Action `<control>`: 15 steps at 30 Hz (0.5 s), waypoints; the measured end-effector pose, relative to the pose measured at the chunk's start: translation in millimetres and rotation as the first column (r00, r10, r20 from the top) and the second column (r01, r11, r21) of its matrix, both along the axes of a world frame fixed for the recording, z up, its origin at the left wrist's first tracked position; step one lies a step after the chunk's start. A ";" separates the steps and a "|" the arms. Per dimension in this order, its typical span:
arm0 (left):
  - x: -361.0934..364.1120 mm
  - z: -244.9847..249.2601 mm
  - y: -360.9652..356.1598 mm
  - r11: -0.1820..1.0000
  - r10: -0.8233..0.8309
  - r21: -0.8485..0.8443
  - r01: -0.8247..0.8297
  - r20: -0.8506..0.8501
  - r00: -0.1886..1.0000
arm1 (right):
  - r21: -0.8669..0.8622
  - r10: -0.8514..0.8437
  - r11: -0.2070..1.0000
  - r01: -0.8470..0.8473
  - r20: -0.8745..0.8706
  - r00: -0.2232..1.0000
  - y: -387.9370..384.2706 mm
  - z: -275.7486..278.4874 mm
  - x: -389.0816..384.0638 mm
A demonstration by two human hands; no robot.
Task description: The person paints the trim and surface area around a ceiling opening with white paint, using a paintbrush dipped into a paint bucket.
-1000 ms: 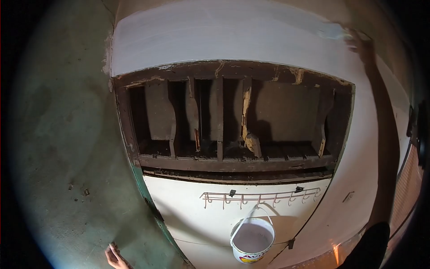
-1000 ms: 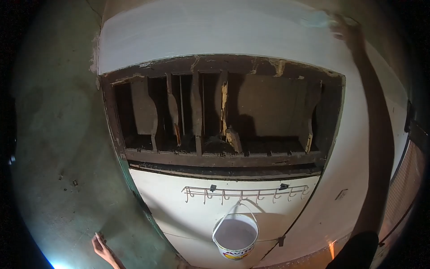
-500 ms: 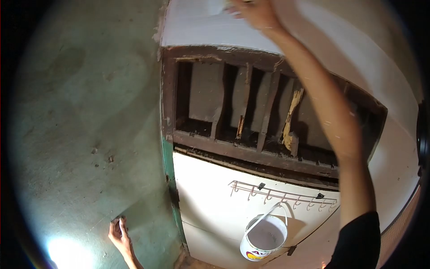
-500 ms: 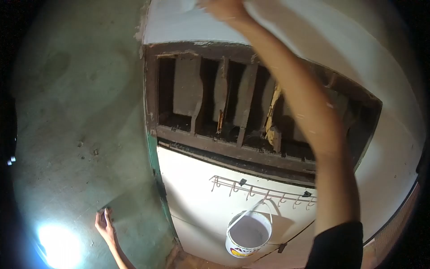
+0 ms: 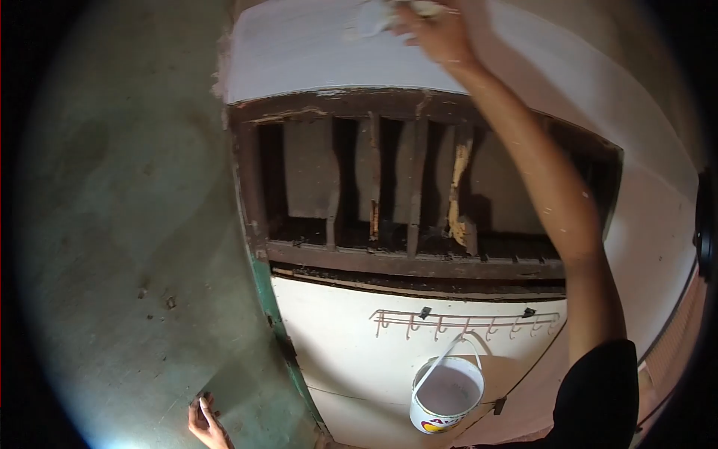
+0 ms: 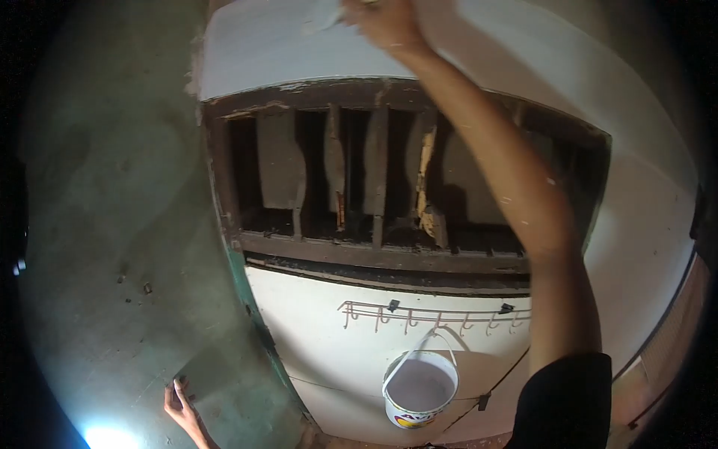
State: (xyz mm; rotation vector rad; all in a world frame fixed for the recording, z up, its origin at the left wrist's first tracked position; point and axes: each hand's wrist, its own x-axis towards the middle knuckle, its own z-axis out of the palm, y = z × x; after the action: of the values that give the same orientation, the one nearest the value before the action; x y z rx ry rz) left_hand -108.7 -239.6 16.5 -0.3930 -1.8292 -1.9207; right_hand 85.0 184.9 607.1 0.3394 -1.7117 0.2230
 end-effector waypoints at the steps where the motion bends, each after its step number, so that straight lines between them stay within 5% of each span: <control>1: -5.1 -1.8 -2.8 0.999 -0.042 -0.004 0.042 0.012 0.999 | -0.142 -0.101 0.985 0.097 -0.024 0.995 -6.4 -5.0 40.7; 4: 37.5 56.3 6.4 0.999 0.017 -0.042 -0.013 0.101 0.995 | -0.246 -0.245 0.948 0.201 -0.163 0.956 51.9 -6.3 163.3; 9: 39.3 61.6 9.4 0.996 0.060 -0.066 -0.052 0.109 0.992 | -0.358 -0.499 0.845 0.399 -0.258 0.827 79.9 -21.7 321.8; 12: 31.6 51.7 9.6 0.997 0.076 -0.042 -0.070 0.159 0.984 | -0.333 -0.539 0.834 0.440 -0.324 0.778 57.1 -20.4 322.3; 13: -12.6 -6.9 0.9 1.000 0.021 0.007 -0.022 0.067 0.997 | -0.330 -0.530 0.839 0.433 -0.315 0.788 50.8 -17.6 306.5; 15: -8.6 -4.8 -0.1 1.000 0.025 -0.003 -0.025 0.028 0.999 | -0.127 -0.416 0.908 0.398 -0.378 0.827 28.5 -15.7 247.8</control>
State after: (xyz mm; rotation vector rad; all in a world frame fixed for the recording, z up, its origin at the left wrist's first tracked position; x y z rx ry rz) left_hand -117.3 -239.7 11.7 -0.3447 -1.8465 -1.9164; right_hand 332.8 213.4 591.4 -0.0246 -1.3300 -0.1222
